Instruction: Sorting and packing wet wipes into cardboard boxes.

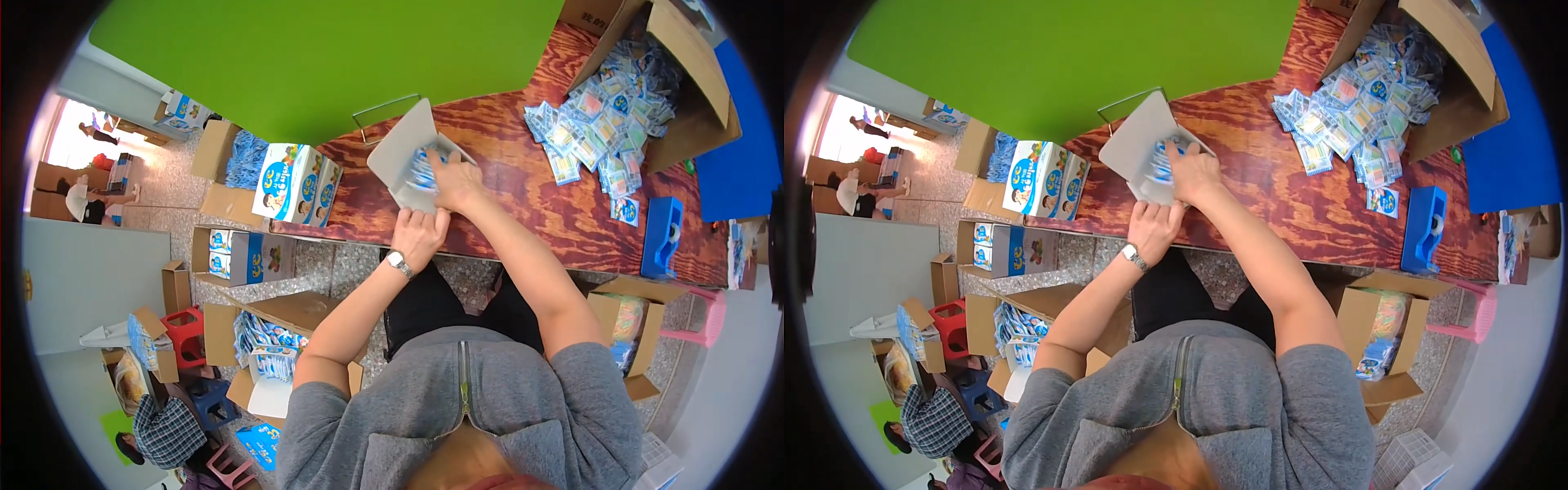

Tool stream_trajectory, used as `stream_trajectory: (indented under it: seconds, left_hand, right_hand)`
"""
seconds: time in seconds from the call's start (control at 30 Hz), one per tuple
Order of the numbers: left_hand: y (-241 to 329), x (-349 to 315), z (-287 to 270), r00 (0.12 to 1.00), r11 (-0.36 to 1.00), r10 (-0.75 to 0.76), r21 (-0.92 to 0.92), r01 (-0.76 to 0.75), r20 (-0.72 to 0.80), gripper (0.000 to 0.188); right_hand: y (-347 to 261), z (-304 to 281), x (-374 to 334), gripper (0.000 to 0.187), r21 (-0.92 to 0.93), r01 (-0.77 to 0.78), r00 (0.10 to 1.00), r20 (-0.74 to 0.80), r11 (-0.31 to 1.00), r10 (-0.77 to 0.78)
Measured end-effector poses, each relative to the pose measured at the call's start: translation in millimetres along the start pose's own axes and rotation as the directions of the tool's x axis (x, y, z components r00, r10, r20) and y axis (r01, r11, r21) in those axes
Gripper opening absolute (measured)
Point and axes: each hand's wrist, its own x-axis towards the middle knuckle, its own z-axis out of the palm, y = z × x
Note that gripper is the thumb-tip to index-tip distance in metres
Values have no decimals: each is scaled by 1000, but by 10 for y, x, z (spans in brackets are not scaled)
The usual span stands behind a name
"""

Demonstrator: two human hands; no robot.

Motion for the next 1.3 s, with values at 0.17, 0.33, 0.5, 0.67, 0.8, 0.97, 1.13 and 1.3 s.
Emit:
stream_trajectory:
  seconds: [0.17, 0.33, 0.5, 0.67, 0.8, 0.97, 1.13, 1.3]
  left_hand:
    - [-6, 120, -6, 997, 995, 66, -70, -64, 30, 16]
    - [-245, -119, -119, 998, 998, 48, 27, -50, 46, 10]
    - [-305, -66, -117, 997, 996, 59, 59, -62, 43, 11]
    - [-385, -127, -222, 992, 1000, 16, 21, -19, 122, 7]
    - [-39, 144, -387, 995, 986, -26, -168, 10, -95, 29]
    - [682, 573, 145, 971, 813, 237, -551, -187, 19, 38]
    - [985, 927, 793, 951, 836, 256, -534, -128, 172, 51]
    - [1020, 808, 842, 961, 653, -39, -721, 231, 273, 54]
  right_hand:
    - [42, 67, -20, 107, 73, 64, 994, -88, 995, -58]
    - [333, -432, -245, 63, 264, 444, 866, -372, 856, -334]
    - [2200, -481, -139, 65, -55, -400, 810, -487, 915, 325]
    - [2344, 213, -387, 69, -73, -318, 928, -227, 945, 295]
    - [1811, 235, -939, 69, -118, -76, 982, -182, 990, 54]
    - [2421, 197, -927, 62, 156, 129, 816, -578, 979, -16]
    - [2570, 119, -873, 54, 44, -128, 932, -335, 991, 136]
    - [2354, 242, -849, 50, 894, -57, 916, -130, 445, 379]
